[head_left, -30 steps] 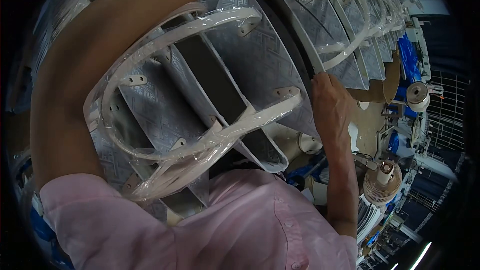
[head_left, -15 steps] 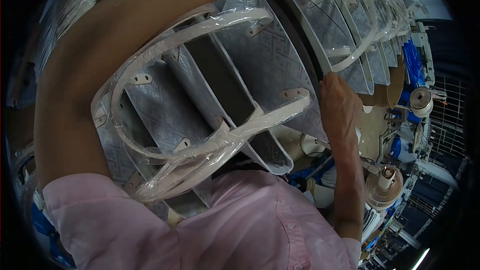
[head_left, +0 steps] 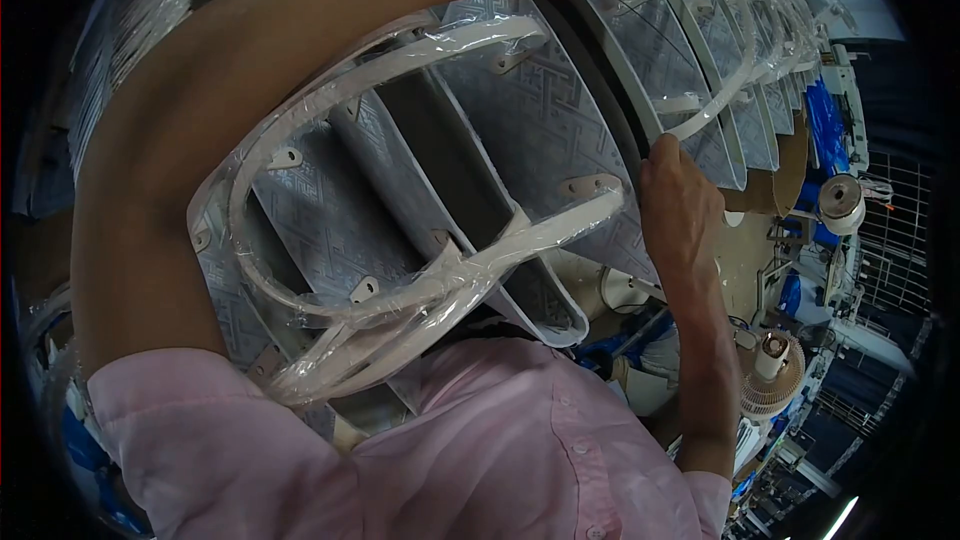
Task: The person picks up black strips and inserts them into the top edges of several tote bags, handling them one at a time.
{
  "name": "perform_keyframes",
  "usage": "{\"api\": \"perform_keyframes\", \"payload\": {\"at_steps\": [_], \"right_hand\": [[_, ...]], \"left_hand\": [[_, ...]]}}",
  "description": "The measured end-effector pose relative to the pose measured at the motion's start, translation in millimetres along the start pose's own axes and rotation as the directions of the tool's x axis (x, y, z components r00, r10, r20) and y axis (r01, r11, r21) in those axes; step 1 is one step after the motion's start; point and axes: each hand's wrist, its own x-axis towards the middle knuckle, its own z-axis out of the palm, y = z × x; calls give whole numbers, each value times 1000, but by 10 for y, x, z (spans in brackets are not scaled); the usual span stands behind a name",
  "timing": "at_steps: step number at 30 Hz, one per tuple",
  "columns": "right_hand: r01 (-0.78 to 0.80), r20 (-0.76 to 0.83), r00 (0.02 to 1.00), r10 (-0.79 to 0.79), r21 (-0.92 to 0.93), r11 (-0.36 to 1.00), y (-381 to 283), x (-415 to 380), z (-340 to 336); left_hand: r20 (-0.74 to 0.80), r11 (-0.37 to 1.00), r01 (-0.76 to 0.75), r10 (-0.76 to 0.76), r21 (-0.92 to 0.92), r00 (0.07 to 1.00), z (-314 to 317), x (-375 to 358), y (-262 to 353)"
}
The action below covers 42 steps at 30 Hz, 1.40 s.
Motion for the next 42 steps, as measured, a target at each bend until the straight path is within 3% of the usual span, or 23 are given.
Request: {"api": "perform_keyframes", "payload": {"at_steps": [2,5,9,12,15,16,18,19,20,22,25,27,28,30,34,36,37,39,40,42], "right_hand": [[-9,41,999,14,-142,990,-19,15,-7],[5,-4,1000,-6,-157,988,62,-45,25],[9,-96,995,-18,-97,995,228,-143,57],[57,-88,994,-60,-38,998,376,-238,5],[175,-131,982,-135,377,909,490,-363,-78],[181,-164,979,-125,391,903,504,-369,-132],[167,-268,963,22,660,732,501,-367,-249],[171,-286,957,40,672,720,514,-274,-319],[350,-638,770,0,423,836,535,-124,-406],[385,-883,462,-79,119,915,588,-50,-534],[438,-682,727,-84,367,821,650,-72,-659],[425,-501,856,-130,537,729,656,-78,-649],[413,-500,859,-106,558,720,627,-103,-589],[316,-347,938,-4,848,427,521,-219,-426],[168,-205,973,108,945,280,241,-361,-213],[172,-251,937,242,937,305,182,-351,-80],[158,-237,937,256,943,294,184,-356,-66],[99,-209,963,172,862,497,198,-390,-84],[86,-197,964,180,868,489,179,-400,-80],[100,-200,971,130,837,538,125,-419,-75]], "left_hand": [[-1,1000,1,-1,21,1000,23,22,-12],[4,997,11,-11,74,1000,45,0,-28],[41,983,43,-51,180,998,32,-53,-33],[172,969,128,-166,214,971,-69,-40,-18],[161,976,130,-159,172,974,-263,14,-23],[140,984,144,-159,109,977,-346,52,-34],[156,989,132,-142,71,977,-657,177,63],[232,993,113,-121,45,965,-786,240,130],[308,995,98,-98,16,946,-871,293,197],[386,999,31,-22,-16,922,-965,386,384],[502,997,-81,65,11,862,-1149,504,762],[516,971,12,116,-239,848,-1246,562,849],[539,973,5,125,-233,833,-1306,569,858],[694,923,191,105,-335,712,-1420,549,815],[769,932,156,165,-326,618,-1334,498,618],[802,909,312,40,-277,596,-1241,501,492],[812,910,310,48,-276,581,-1202,495,407],[865,722,611,-35,-324,500,-1114,480,250],[873,722,615,-30,-318,487,-1052,473,212],[845,838,430,67,-336,530,-921,490,166]]}}
